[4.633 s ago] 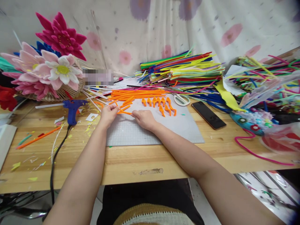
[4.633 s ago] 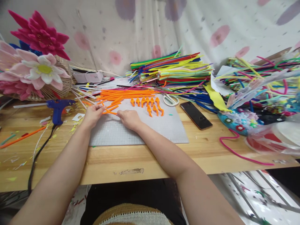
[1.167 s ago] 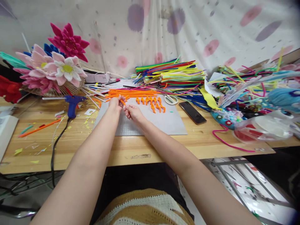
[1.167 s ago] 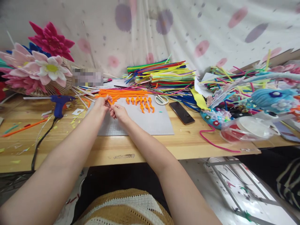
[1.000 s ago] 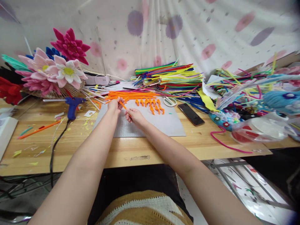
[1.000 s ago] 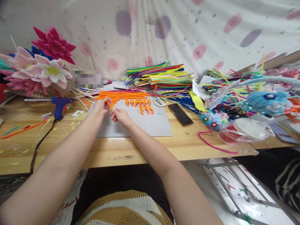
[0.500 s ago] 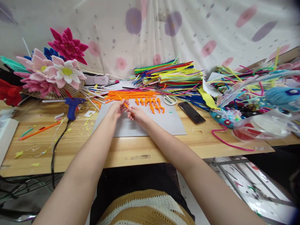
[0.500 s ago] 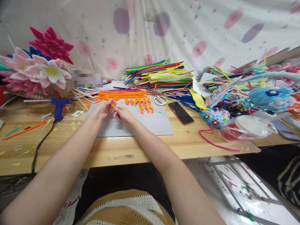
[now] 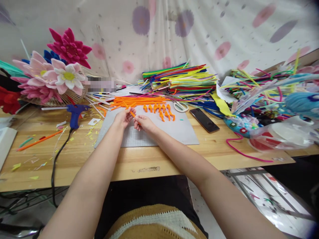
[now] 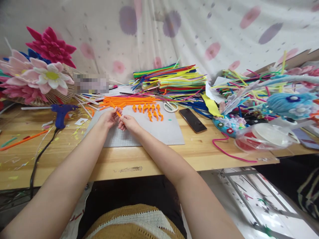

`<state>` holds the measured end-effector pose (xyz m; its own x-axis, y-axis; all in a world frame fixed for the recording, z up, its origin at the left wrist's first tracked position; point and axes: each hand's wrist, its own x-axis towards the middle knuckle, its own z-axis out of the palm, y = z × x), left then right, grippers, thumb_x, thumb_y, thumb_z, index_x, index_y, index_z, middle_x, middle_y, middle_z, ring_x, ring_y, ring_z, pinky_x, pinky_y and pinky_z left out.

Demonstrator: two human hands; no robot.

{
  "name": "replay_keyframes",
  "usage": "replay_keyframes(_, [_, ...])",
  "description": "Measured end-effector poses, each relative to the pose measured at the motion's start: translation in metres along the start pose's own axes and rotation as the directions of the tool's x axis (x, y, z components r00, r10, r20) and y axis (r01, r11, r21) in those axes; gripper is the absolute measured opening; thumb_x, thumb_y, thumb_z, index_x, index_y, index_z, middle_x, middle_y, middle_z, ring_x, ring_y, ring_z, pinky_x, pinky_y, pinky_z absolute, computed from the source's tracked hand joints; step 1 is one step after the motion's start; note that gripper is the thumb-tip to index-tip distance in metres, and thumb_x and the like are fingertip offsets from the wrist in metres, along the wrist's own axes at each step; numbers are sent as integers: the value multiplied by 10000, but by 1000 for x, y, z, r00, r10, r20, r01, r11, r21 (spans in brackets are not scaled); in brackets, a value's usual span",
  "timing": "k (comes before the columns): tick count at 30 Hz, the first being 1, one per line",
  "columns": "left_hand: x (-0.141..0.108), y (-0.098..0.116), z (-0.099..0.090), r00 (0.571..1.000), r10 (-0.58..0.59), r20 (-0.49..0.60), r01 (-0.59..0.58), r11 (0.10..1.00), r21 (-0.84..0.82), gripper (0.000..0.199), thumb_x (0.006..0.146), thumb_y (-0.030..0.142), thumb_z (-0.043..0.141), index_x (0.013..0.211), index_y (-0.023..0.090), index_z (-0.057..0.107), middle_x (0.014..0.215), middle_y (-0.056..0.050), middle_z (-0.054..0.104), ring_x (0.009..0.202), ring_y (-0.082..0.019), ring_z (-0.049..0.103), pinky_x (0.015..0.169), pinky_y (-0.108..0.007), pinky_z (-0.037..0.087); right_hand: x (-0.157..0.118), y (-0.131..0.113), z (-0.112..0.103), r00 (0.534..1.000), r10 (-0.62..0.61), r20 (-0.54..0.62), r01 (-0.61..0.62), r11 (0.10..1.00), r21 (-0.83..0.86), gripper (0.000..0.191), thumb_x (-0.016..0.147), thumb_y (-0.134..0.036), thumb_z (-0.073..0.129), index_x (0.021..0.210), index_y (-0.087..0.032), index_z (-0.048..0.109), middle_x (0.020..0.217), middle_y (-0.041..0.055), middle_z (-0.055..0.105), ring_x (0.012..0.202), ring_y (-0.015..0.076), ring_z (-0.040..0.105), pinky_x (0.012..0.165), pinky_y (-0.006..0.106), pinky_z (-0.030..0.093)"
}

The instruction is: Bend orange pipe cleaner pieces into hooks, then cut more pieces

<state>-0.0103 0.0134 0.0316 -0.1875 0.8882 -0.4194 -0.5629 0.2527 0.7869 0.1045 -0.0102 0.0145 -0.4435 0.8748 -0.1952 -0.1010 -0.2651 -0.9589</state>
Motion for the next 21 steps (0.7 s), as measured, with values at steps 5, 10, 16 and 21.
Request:
replay_keyframes(5, [-7,1,1,978,-31,205,-5,985,173,138,819,216,532,759,116,604,692,-57,659,620,-98,616,587,-192,498,0,-1,-8,998,63,-13,-63,998,2,243,918,-202,349,690,-168,424,416,-43,536,348,50,464,382,144,333])
replay_keyframes(10, [-11,-12,5,990,19,142,-56,965,256,110,774,115,531,672,111,573,564,-18,605,492,-72,555,495,-172,443,7,2,-13,1000,2,-6,-2,1000,23,242,928,-211,327,705,-170,411,448,-54,546,357,40,464,392,137,354])
replay_keyframes(16, [-11,-22,6,984,168,60,-177,965,196,74,694,160,607,649,125,560,546,9,589,444,-50,516,429,-148,380,13,5,-17,997,-12,80,19,996,-90,197,911,-217,376,724,-178,420,462,-56,568,381,58,502,405,154,399])
replay_keyframes(21, [-8,-27,3,969,234,73,-244,949,201,133,639,226,666,631,148,558,543,37,564,439,-41,484,410,-148,342,12,8,-18,992,-45,117,53,996,-72,231,885,-317,440,704,-173,453,492,-35,591,398,64,517,410,167,419])
